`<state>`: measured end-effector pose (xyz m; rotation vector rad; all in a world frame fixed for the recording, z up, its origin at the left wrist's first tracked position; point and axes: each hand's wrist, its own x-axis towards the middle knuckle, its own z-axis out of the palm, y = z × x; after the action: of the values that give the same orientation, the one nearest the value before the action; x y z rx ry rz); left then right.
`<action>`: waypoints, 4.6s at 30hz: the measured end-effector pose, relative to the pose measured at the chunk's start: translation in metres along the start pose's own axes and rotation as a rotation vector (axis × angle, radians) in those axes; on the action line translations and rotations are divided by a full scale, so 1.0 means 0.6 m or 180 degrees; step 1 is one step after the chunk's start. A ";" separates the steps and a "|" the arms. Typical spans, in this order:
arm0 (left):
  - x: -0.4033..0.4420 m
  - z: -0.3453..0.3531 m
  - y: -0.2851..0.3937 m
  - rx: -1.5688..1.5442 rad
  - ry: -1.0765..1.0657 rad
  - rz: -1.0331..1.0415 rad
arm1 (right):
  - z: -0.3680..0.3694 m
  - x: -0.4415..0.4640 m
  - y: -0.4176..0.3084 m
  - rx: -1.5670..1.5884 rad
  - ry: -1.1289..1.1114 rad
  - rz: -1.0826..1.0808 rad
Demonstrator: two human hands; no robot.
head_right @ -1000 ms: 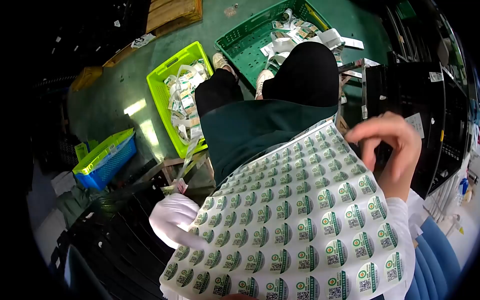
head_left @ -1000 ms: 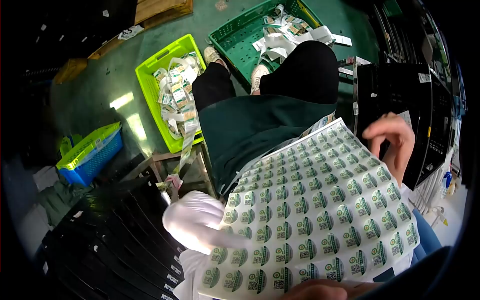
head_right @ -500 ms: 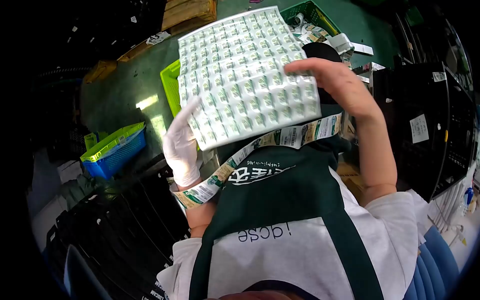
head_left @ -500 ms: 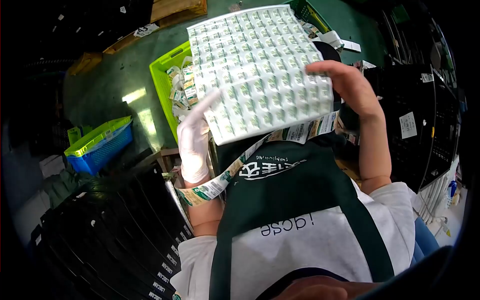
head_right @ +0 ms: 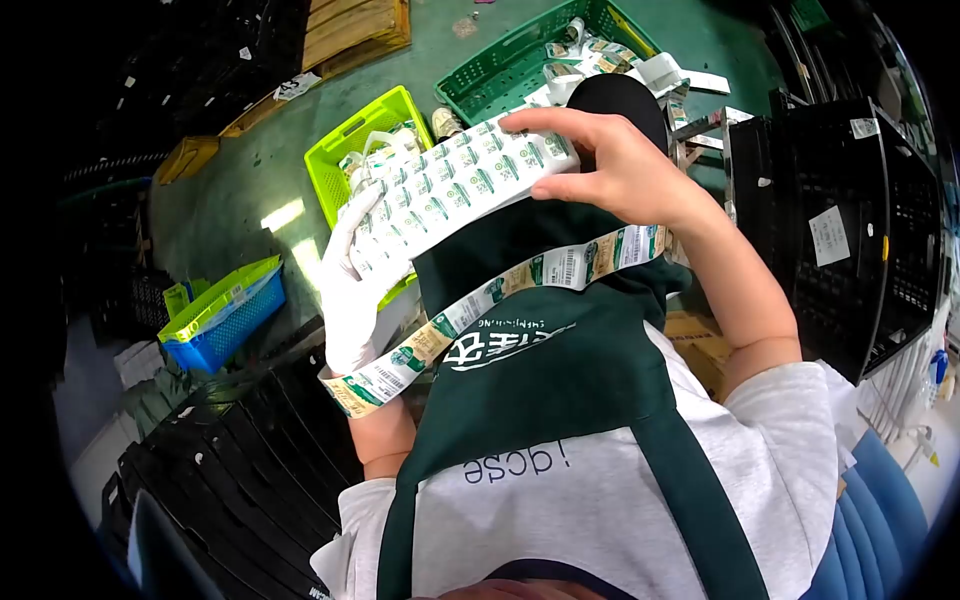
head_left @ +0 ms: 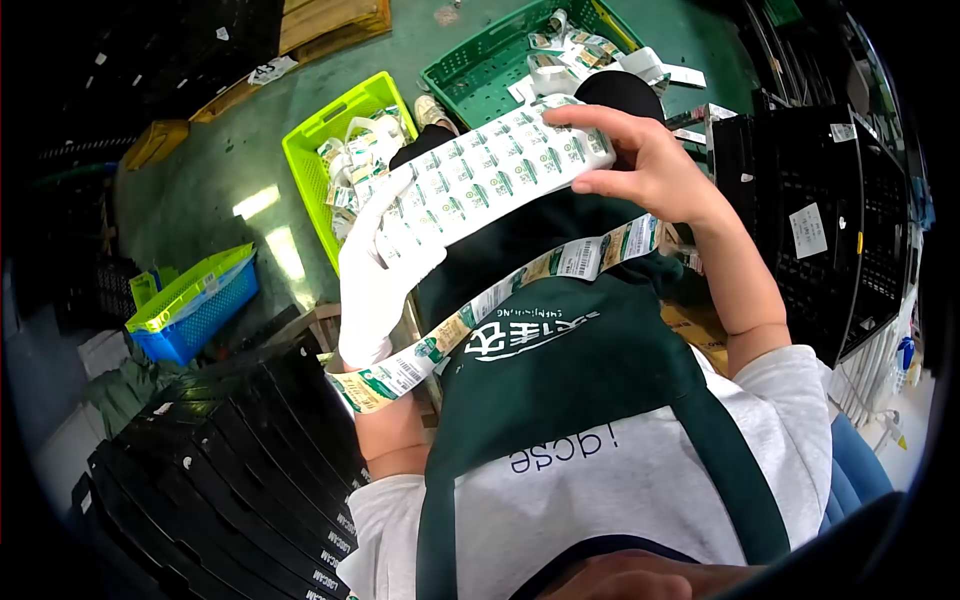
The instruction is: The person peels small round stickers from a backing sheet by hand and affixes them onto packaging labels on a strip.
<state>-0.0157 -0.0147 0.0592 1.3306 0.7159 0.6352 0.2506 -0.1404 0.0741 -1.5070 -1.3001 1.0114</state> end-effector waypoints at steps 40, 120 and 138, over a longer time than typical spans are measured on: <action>0.046 -0.044 -0.044 -0.0346 0.0753 -0.0127 | 0.019 0.119 -0.001 -0.1353 0.0868 -0.2999; 0.015 0.027 -0.100 -0.0063 0.0758 0.0200 | 0.128 0.111 0.000 -0.2003 -0.1102 -0.0866; 0.027 0.009 -0.102 -0.0662 0.0967 -0.0184 | 0.084 0.129 0.015 -0.1039 -0.1961 -0.0056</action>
<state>-0.0009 -0.0139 -0.0024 1.0289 0.9041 0.8520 0.2146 -0.0586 0.0486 -1.4641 -1.9831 1.3652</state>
